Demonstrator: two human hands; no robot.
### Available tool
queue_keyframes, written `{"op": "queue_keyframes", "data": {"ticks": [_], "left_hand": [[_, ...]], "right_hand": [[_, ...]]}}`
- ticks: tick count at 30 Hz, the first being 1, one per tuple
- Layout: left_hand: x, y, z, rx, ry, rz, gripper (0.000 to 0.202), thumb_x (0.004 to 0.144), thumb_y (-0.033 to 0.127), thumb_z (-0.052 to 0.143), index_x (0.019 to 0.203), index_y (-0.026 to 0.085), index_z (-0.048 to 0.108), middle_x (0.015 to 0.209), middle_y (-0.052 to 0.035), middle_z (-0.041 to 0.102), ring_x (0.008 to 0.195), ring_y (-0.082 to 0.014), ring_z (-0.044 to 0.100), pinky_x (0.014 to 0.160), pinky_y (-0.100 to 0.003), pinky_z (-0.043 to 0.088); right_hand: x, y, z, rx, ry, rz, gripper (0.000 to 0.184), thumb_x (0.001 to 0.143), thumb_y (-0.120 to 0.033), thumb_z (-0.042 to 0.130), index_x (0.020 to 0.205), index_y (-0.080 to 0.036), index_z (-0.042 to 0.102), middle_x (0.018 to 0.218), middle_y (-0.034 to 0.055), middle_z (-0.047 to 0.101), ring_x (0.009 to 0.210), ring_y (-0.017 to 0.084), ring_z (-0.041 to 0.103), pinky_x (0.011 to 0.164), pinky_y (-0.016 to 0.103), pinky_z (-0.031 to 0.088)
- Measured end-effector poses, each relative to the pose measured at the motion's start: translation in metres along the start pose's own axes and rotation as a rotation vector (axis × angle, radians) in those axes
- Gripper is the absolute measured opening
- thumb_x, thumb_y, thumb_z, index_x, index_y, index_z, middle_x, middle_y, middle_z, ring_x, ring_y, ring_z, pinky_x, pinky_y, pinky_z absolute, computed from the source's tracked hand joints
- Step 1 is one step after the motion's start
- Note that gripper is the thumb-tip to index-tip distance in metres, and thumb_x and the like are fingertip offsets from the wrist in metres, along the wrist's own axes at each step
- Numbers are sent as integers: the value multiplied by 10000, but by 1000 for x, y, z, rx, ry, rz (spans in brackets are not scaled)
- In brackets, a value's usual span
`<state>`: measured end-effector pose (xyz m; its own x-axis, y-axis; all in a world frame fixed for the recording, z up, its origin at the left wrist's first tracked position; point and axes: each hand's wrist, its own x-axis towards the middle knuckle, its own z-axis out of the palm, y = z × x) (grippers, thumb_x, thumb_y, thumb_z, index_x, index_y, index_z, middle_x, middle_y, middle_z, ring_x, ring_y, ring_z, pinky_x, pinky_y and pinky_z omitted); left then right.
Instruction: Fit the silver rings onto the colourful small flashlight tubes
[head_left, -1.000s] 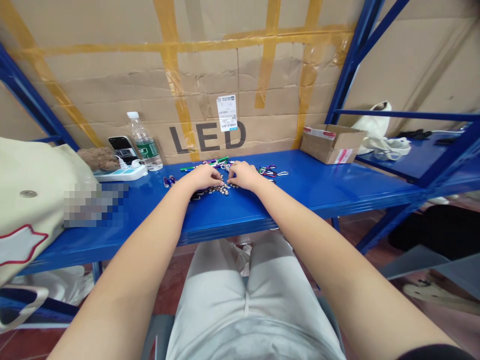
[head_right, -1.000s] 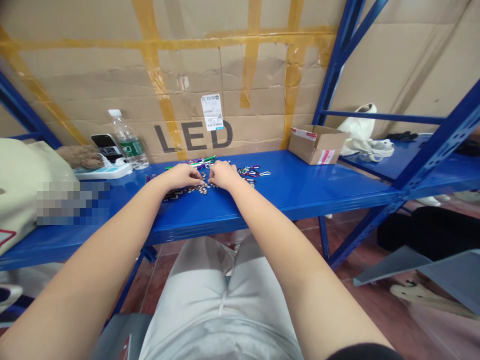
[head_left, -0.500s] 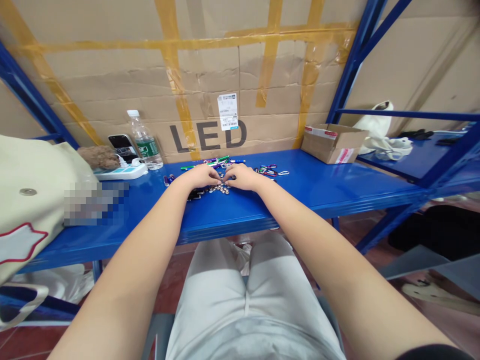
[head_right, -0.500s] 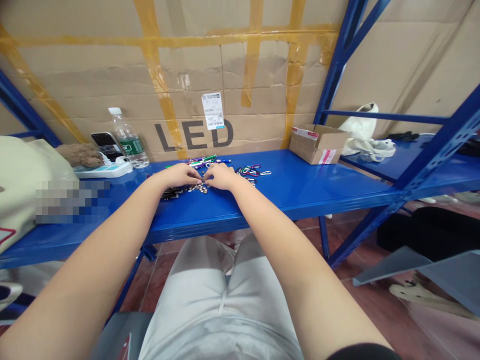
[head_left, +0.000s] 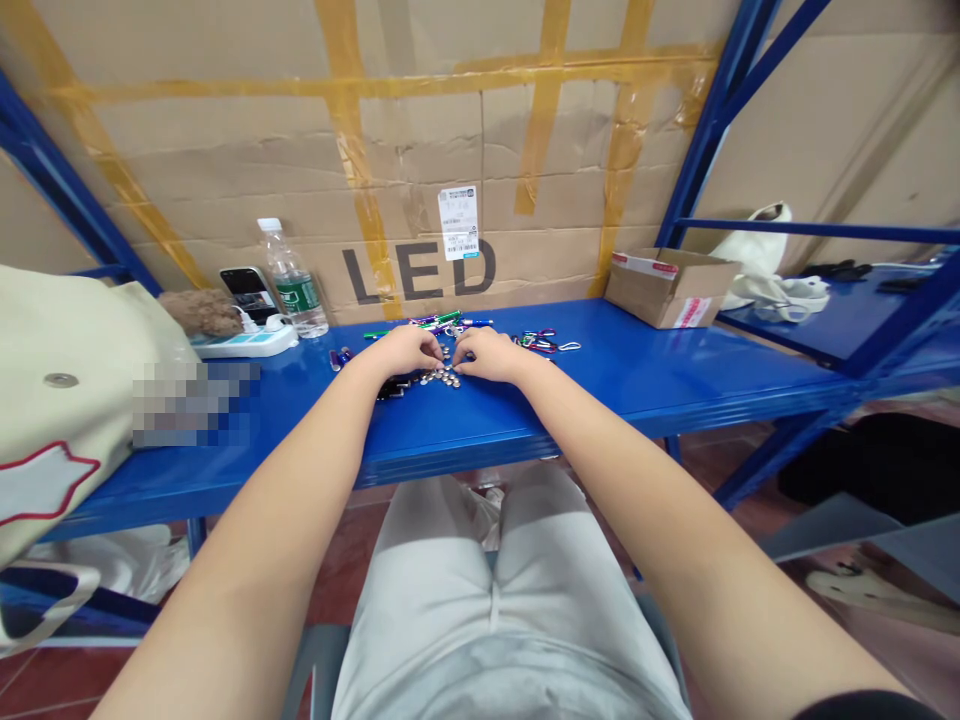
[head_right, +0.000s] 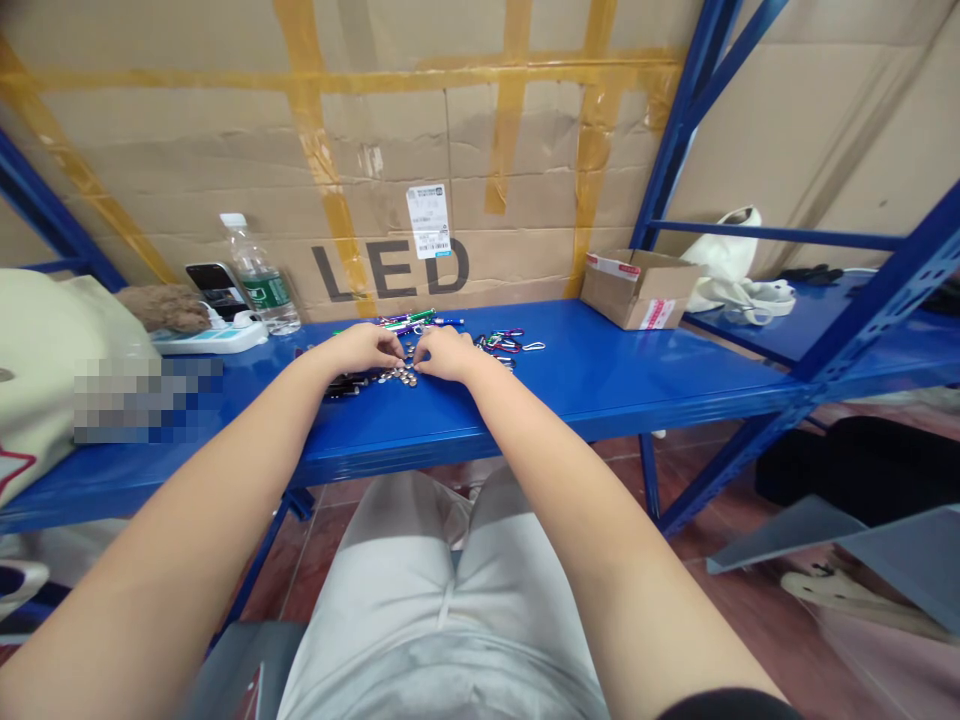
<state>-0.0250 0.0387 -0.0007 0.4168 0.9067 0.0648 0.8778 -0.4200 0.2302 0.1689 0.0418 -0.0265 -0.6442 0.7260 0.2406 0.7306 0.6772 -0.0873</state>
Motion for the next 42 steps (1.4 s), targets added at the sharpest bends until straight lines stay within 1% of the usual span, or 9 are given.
{"op": "queue_keyframes", "data": {"ticks": [7,11,15,20,26,33,38,40,42], "left_hand": [[8,1,10,52,168,80,152,721,262,678,834,186,745,787,-9,728,732,-161,635,700,-241,455],[13,0,14,108,201,119,135,721,250,674,820,196,750,782,-10,726,751,-168,627,700,-246,448],[13,1,14,108,184,132,124,724,269,676,794,195,745,748,-4,721,735,-166,622,685,-243,445],[10,4,13,121,175,136,139,727,270,666,788,170,739,762,-21,722,734,-172,618,680,-247,447],[5,7,11,95,138,87,225,683,159,614,861,169,752,821,-14,733,756,-166,636,683,-235,448],[4,8,6,185,132,36,195,689,208,610,801,189,769,738,-10,717,687,-160,602,650,-250,427],[0,6,0,114,124,63,220,687,228,608,835,197,767,757,2,725,691,-150,608,644,-234,435],[-3,4,-4,81,90,57,245,692,244,603,870,201,767,794,4,736,708,-149,618,647,-222,444],[-6,1,-8,58,21,47,268,694,259,600,897,212,769,841,7,746,743,-153,632,666,-214,455]], "right_hand": [[-1,-4,-3,1,60,65,160,852,-273,619,966,-244,727,1159,58,647,1114,239,543,899,363,439],[0,-2,-3,-1,75,43,131,825,-254,656,926,-258,739,1151,45,644,1107,235,544,892,353,440],[0,-1,-2,-23,65,27,154,867,-270,601,931,-232,736,1164,56,639,1101,231,542,870,331,441],[1,-9,-1,-58,97,15,250,922,-342,512,993,-202,706,1174,101,623,1122,250,519,875,354,437],[7,-9,8,-37,115,-41,220,903,-332,540,1012,-238,706,1178,77,620,1139,254,511,875,364,432],[11,-6,13,7,119,-58,212,894,-320,555,1025,-272,714,1196,54,618,1143,239,524,871,344,435],[12,-10,13,14,107,14,222,889,-385,562,976,-254,717,1170,70,621,1124,253,537,859,354,441],[11,-9,12,10,102,25,225,888,-374,567,1004,-250,714,1158,72,630,1117,248,543,856,341,440],[10,-7,11,22,86,11,226,894,-341,563,1043,-258,710,1146,58,646,1105,233,554,865,326,435]]}}
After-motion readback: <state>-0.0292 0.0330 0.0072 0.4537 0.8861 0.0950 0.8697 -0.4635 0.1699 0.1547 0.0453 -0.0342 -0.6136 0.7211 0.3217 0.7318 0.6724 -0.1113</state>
